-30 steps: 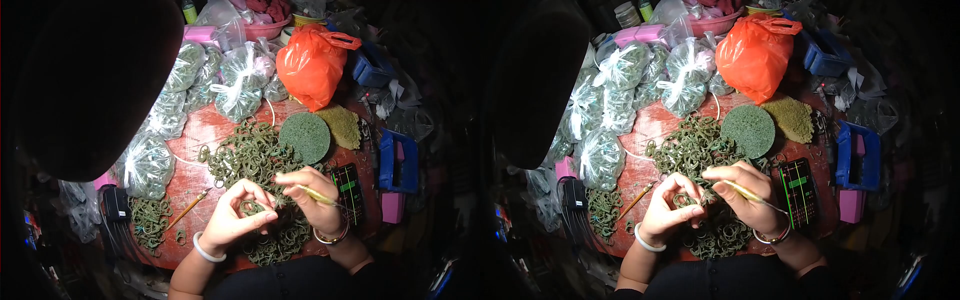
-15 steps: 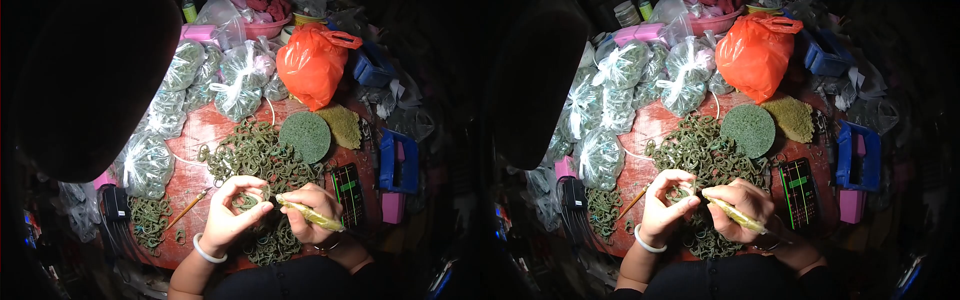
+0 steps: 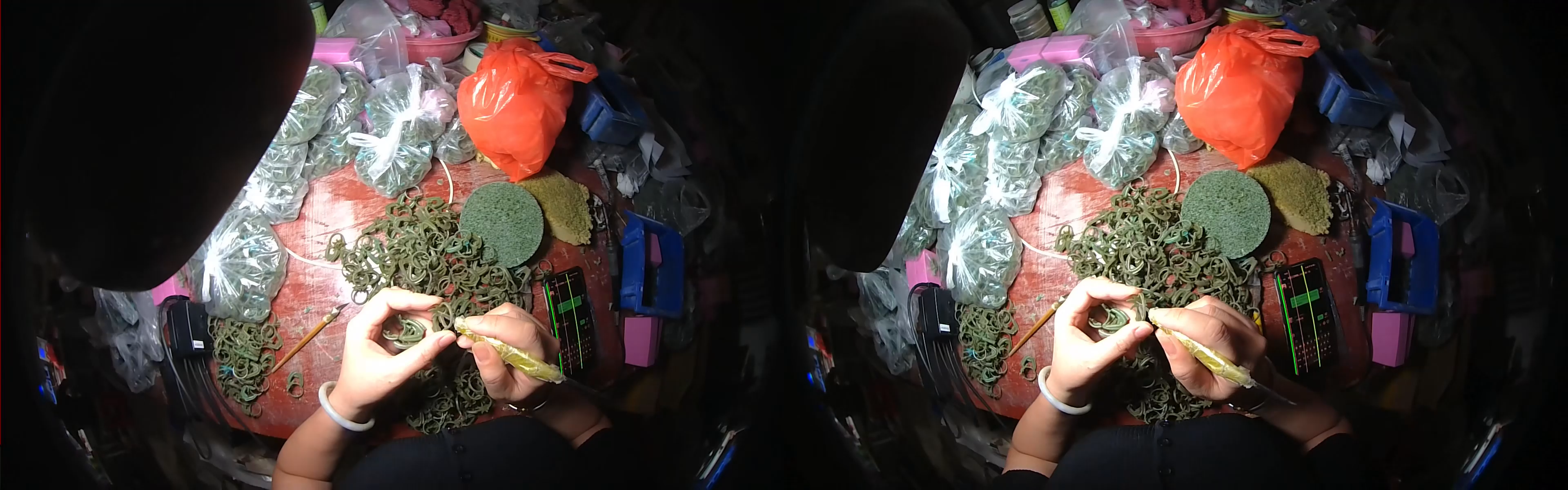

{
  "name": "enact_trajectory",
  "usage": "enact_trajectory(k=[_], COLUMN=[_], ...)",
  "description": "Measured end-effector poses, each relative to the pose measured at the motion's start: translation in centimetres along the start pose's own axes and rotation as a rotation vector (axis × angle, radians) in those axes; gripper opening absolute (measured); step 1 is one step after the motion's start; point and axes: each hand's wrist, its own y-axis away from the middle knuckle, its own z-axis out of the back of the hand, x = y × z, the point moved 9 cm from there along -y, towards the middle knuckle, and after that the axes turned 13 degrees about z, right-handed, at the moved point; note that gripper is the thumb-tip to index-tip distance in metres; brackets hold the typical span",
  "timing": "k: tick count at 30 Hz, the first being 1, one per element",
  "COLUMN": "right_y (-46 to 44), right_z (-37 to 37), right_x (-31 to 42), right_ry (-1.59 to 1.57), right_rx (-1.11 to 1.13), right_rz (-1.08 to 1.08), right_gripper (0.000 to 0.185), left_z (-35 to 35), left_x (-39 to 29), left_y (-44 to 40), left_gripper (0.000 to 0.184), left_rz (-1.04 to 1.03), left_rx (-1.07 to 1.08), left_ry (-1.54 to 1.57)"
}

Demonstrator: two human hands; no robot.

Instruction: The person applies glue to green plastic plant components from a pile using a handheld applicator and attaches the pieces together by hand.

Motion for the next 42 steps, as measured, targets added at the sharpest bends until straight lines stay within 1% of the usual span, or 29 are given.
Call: enact_trajectory(k=[3, 5, 7, 8, 9, 12, 16, 18, 19, 21, 25, 27, 31, 33, 34, 37, 39, 40, 42], right_y=[-0.2, -0.3, -0.1, -0.1, -0.2, 0.1, 0.3, 1.0, 0.9, 0.1, -0.1, -0.3, -0.4, -0.7, -0.7, -0.8, -0.8, -0.6, -0.2], right_z=[-0.2, -0.2, 0.2, 0.3, 0.4, 0.4, 0.3, 0.5, 0.6, 0.7, 0.5, 0.3, 0.4, 0.4, 0.3, 0.5, 0.7, 1.0, 1.3], right_x=[0.6, 1.0, 0.3, 0.1, 0.1, -0.9, -0.9, -1.8, -2.0, -1.7, -2.1, -2.0, -1.7, -1.0, -1.0, -1.1, -1.0, -1.0, -1.3], right_ry=[0.052, 0.07, -0.015, -0.003, -0.003, -0.086, -0.083, -0.154, -0.156, -0.116, -0.175, -0.166, -0.097, -0.092, -0.124, -0.084, -0.063, -0.087, -0.109], right_rx=[0.028, 0.041, -0.052, -0.068, -0.066, -0.062, -0.095, -0.215, -0.213, -0.13, -0.101, -0.082, -0.067, -0.074, -0.054, -0.068, -0.067, -0.108, -0.151], right_rz=[0.057, 0.096, 0.023, 0.012, 0.014, -0.099, -0.081, -0.278, -0.277, -0.161, -0.178, -0.178, -0.148, -0.083, -0.11, -0.095, -0.083, -0.069, -0.054], right_gripper=[0.032, 0.031, 0.03, 0.026, 0.026, 0.021, 0.022, 0.021, 0.021, 0.02, 0.022, 0.024, 0.026, 0.027, 0.028, 0.028, 0.027, 0.026, 0.025], left_z=[0.1, 0.1, 0.3, 0.3, 0.3, 0.5, -0.3, -0.4, -0.2, 0.1, 0.3, 0.0, -0.1, -0.1, -0.1, 0.0, -0.6, -0.5, -1.4], left_x=[-0.2, 0.0, 0.2, 0.6, 0.9, 1.2, 0.5, 0.6, 0.7, 1.3, 1.3, 1.6, 1.7, 1.8, 1.8, 1.8, 1.8, 1.7, 1.9], left_y=[0.0, 0.0, -0.1, -0.2, -0.3, -0.3, -0.3, -0.3, -0.3, -0.3, -0.4, -0.5, -0.6, -0.6, -0.6, -0.7, -0.8, -0.9, -0.9], left_gripper=[0.038, 0.039, 0.039, 0.039, 0.039, 0.039, 0.039, 0.039, 0.039, 0.038, 0.036, 0.035, 0.034, 0.034, 0.034, 0.034, 0.032, 0.032, 0.039], left_rz=[-0.057, -0.035, -0.014, 0.02, 0.052, 0.07, 0.041, 0.07, 0.069, 0.101, 0.106, 0.159, 0.161, 0.144, 0.145, 0.145, 0.158, 0.158, 0.263], left_rx=[-0.019, -0.026, -0.032, -0.017, -0.002, 0.003, 0.06, 0.072, 0.07, 0.05, 0.067, 0.136, 0.146, 0.149, 0.151, 0.148, 0.23, 0.232, 0.354], left_ry=[-0.039, -0.024, -0.009, 0.039, 0.088, 0.123, 0.119, 0.13, 0.13, 0.156, 0.219, 0.354, 0.347, 0.318, 0.317, 0.328, 0.399, 0.397, 0.579])
